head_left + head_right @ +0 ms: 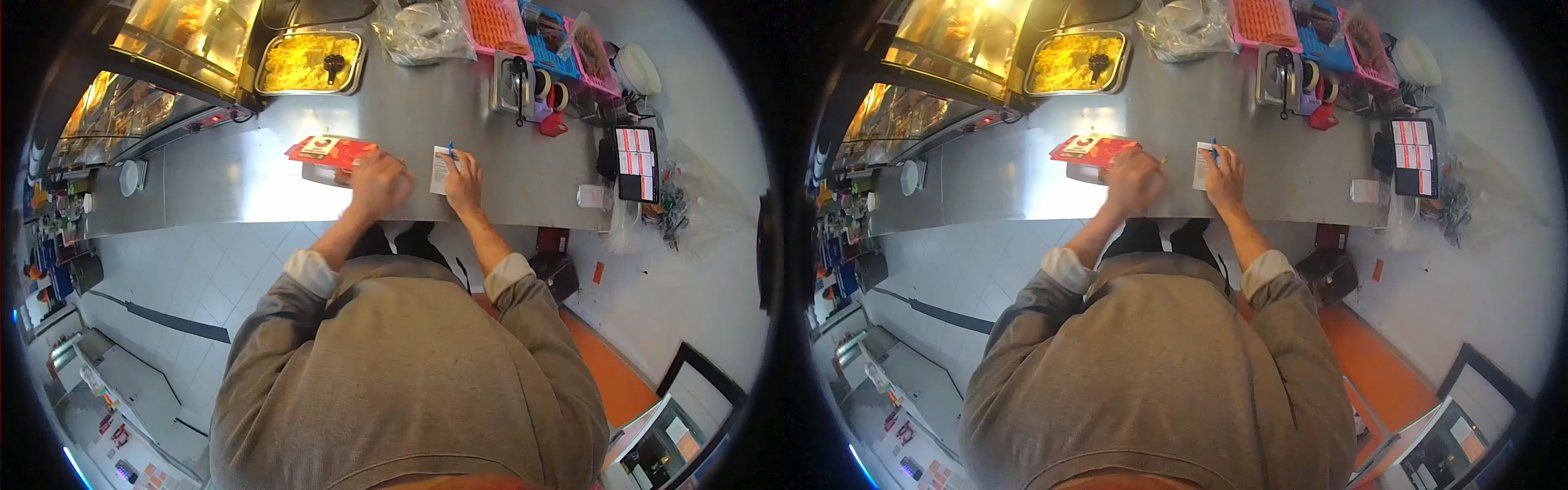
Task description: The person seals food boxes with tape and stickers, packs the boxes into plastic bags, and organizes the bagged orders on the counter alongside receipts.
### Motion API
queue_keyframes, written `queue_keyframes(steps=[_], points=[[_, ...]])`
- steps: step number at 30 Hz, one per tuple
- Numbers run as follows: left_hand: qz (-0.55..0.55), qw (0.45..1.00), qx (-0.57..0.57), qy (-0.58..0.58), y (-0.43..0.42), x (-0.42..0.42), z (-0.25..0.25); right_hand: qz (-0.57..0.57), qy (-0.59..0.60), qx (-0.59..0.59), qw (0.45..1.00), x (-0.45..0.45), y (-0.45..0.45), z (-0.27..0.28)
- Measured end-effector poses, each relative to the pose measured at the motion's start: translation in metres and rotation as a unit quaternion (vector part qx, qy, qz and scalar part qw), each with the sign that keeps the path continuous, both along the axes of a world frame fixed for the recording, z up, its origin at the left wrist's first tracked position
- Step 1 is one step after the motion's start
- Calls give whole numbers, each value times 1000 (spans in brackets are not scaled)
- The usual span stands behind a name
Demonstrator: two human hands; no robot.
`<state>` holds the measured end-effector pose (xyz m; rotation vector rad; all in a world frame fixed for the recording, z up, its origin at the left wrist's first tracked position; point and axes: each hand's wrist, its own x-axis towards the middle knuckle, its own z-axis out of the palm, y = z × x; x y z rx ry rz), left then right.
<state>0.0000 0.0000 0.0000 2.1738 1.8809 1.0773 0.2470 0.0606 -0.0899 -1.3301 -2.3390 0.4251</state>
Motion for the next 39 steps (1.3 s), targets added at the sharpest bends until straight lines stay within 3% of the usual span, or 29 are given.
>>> queue_keyframes(steps=[1, 2, 3, 5, 7, 8, 9, 11, 13, 15, 16, 21, 23, 28, 30, 31, 33, 36, 38, 39], points=[[0, 1000, 2, 4, 2, -3, 0, 4, 70, -22, 997, -15, 0, 15], [134, 989, 63, 24, 10, -23, 12, 9, 139, -43, 989, -30, -3, 21], [203, 978, -46, -29, 18, -68, 30, 10, 127, -81, 989, -65, -1, 36], [297, 936, -179, -60, 13, -121, -4, 11, 121, -182, 976, -109, -22, 41], [196, 900, -347, -180, -5, -171, -90, -85, 178, -339, 920, -149, -43, 29], [163, 903, -298, -264, -16, -167, -105, -107, 189, -307, 927, -159, -50, 5], [126, 897, -248, -343, -35, -155, -112, -132, 224, -299, 918, -166, -58, -11], [169, 905, -302, -246, -48, -153, -122, -182, 295, -280, 895, -173, -66, -35], [152, 872, -285, -368, -55, -147, -104, -174, 312, -267, 895, -174, -61, -59], [141, 789, -266, -536, -59, -144, -84, -169, 325, -292, 883, -168, -49, -57], [124, 832, -222, -494, -61, -160, -141, -168, 332, -324, 870, -165, -44, -44], [100, 819, -329, -459, -67, -181, -94, -180, 295, -332, 878, -177, -38, 32], [115, 816, -365, -434, -63, -186, -76, -183, 294, -354, 869, -176, -35, 19], [92, 774, -367, -507, -65, -186, -87, -215, 289, -336, 870, -178, -42, 1], [86, 739, -398, -537, -68, -187, -93, -228, 324, -366, 842, -176, -47, -5], [79, 795, -350, -490, -72, -189, -120, -234, 341, -380, 827, -176, -50, -6], [62, 890, -241, -383, -78, -190, -183, -209, 290, -287, 889, -172, -55, -27], [61, 669, -445, -593, -85, -193, -136, -211, 231, -238, 920, -170, -63, -38], [55, 822, -418, -383, -73, -201, -127, -222, 204, -300, 905, -166, -57, -46], [52, 878, -393, -267, -66, -205, -122, -208, 198, -276, 917, -167, -55, -37]])
